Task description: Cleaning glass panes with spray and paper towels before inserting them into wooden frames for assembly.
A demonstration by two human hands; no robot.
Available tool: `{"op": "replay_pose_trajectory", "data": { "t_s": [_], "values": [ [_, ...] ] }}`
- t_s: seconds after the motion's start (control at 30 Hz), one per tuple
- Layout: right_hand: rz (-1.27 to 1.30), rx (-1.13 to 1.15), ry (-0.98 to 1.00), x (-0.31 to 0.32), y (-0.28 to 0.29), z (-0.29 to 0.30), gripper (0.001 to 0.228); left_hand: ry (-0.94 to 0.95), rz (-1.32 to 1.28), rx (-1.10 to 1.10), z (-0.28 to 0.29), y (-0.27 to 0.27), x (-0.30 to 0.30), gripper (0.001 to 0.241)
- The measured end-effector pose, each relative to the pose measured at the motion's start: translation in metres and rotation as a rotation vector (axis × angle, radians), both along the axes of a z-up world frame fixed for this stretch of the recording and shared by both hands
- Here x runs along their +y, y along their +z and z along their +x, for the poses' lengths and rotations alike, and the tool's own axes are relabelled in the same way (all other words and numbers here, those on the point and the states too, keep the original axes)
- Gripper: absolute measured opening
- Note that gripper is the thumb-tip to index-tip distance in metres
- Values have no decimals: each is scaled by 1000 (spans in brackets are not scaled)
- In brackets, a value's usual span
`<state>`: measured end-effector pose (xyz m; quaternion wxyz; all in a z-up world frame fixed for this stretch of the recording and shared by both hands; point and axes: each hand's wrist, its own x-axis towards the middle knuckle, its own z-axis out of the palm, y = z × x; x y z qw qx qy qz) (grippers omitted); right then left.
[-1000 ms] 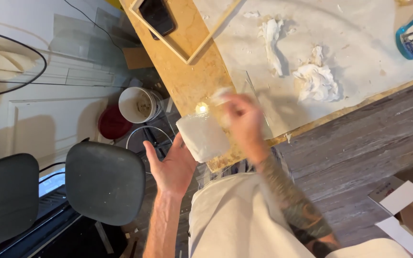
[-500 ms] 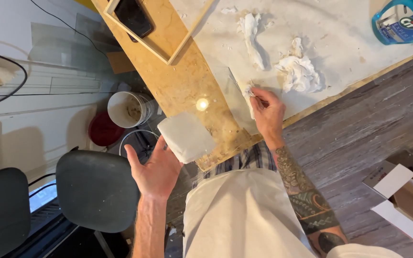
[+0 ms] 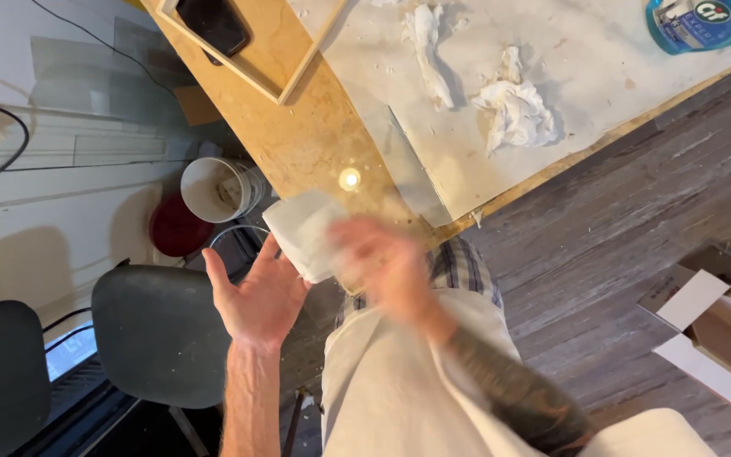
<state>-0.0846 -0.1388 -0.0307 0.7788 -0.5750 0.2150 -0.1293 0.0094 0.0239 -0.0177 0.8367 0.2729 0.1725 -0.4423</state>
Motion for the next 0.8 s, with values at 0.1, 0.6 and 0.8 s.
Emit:
{"op": "replay_pose_trajectory", "data": {
  "t_s": [0.1, 0.6, 0.8],
  "values": [
    [-369, 253, -202, -64, -84, -24, 22, -15, 184, -39, -1, -2, 5, 106],
    [184, -77, 72, 18, 17, -25, 36, 61, -240, 66, -2, 23, -15, 90],
    [-591, 362, -215, -83, -120, -67, 24, 10, 316, 53, 2, 19, -12, 114]
  ]
}}
